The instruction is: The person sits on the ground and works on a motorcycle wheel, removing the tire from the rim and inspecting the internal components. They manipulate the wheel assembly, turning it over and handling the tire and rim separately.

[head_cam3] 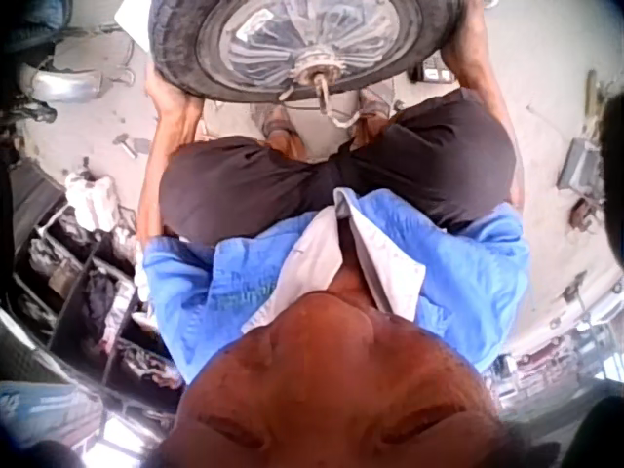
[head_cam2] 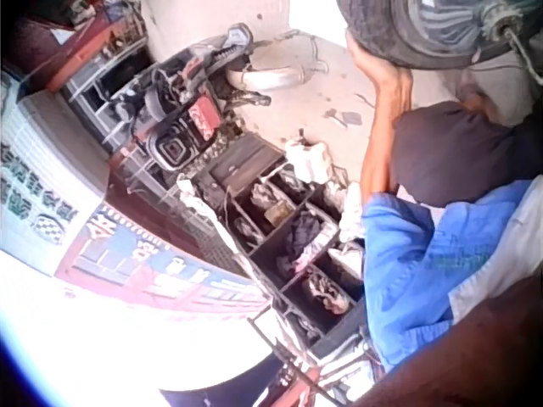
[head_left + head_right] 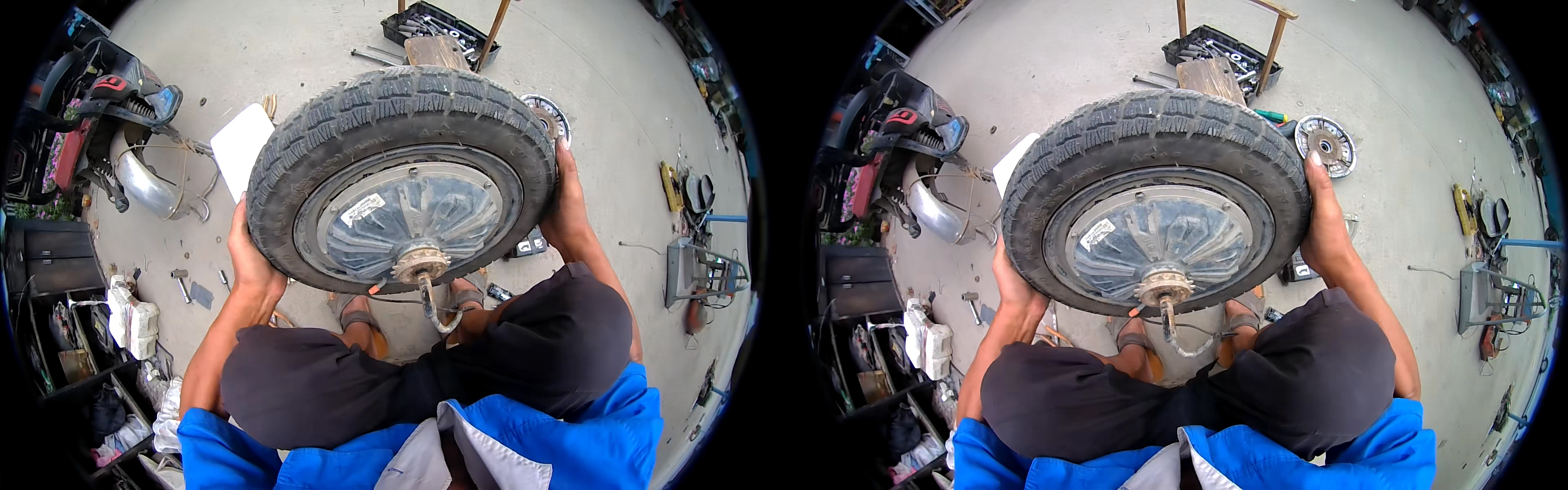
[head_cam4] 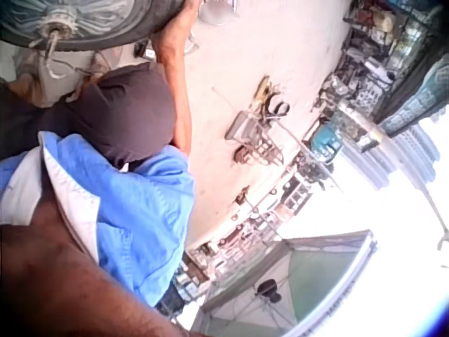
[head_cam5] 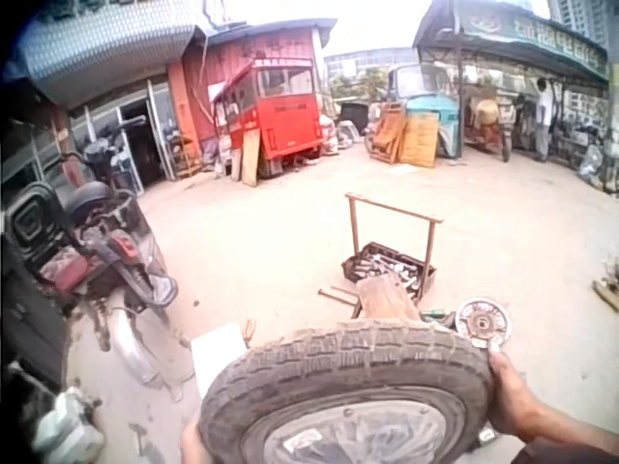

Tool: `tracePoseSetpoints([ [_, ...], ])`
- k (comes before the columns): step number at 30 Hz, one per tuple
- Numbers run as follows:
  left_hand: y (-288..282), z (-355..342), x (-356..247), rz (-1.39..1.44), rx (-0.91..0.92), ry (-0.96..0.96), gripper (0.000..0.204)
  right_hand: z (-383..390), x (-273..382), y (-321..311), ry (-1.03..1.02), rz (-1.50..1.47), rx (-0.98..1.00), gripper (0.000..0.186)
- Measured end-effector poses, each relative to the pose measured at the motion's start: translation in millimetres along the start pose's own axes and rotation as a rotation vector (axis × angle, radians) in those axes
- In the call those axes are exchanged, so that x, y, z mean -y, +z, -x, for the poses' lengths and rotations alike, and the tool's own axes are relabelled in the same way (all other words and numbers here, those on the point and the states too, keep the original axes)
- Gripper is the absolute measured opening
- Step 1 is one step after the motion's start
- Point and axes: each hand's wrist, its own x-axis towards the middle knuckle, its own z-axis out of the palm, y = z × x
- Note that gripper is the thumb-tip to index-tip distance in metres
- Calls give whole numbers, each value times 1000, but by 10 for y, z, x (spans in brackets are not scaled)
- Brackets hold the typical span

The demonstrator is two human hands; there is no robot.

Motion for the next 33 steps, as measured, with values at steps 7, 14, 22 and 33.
tracePoseSetpoints([
  [7,164,-7,-522,165,-35,284,56,-246,484,236,-213,-227,176,67],
  [14,-95,-525,-680,247,177,96,90,-745,471,377,-280,-38,281,94],
  [22,-172,-833,-527,70,357,185,85,-1076,73,360,-225,-27,364,92],
  [33,-298,-1591,-410,-51,313,314,84,-1823,-193,554,-219,268,275,107],
])
